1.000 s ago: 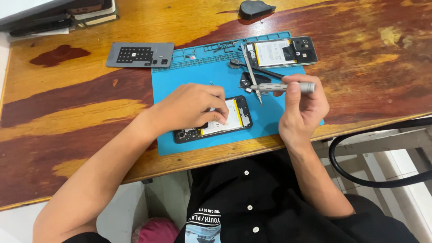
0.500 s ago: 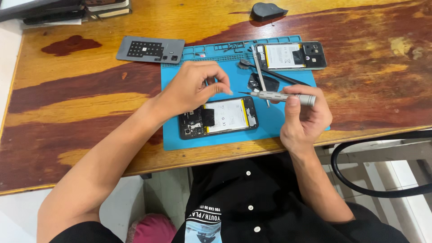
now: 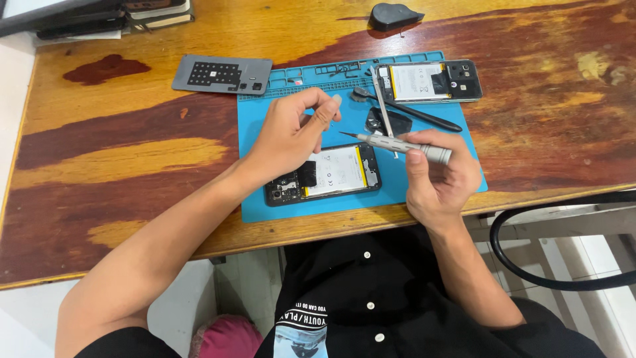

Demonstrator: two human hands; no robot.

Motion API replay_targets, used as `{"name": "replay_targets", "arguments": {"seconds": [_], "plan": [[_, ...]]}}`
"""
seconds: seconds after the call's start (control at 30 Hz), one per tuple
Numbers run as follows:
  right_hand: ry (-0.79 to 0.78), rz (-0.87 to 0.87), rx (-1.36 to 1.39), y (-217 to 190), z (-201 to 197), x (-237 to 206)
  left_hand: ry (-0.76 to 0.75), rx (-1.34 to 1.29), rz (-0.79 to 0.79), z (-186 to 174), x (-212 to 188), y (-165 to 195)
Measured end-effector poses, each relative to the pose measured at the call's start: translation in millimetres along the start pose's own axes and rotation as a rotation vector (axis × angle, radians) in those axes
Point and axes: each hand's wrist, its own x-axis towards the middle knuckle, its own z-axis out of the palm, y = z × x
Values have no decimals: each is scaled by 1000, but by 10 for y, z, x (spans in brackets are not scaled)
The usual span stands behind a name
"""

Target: The person repairs a disassembled smartphone on a blue mat, using a screwdriver to remove and tighten small screws on the phone body and battery area. They use tweezers to position small components, pry at the phone with a spudger-like tool, and reposition the phone on the mat while working on different parts.

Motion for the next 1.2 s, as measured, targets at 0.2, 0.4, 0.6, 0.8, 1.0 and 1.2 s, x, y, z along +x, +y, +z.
{"name": "replay_targets", "arguments": {"seconds": [0.2, 0.4, 0.6, 0.8, 1.0, 1.2], "plan": [[-7, -15, -36, -23, 13, 32, -22, 28, 0, 12, -12, 40], [-15, -6, -47, -45, 7, 61, -24, 20, 18, 34, -9, 57], [-29, -28, -62, -44, -19, 79, -41, 28, 2, 41, -3, 69], [-24, -6, -74, -32, -27, 66, -21, 78, 36, 55, 2, 78], [-28, 2, -88, -40, -35, 74, -19, 108, 26, 68, 9, 76], [-48, -42, -108, -86, -18, 98, -21, 134, 67, 74, 7, 58]]}}
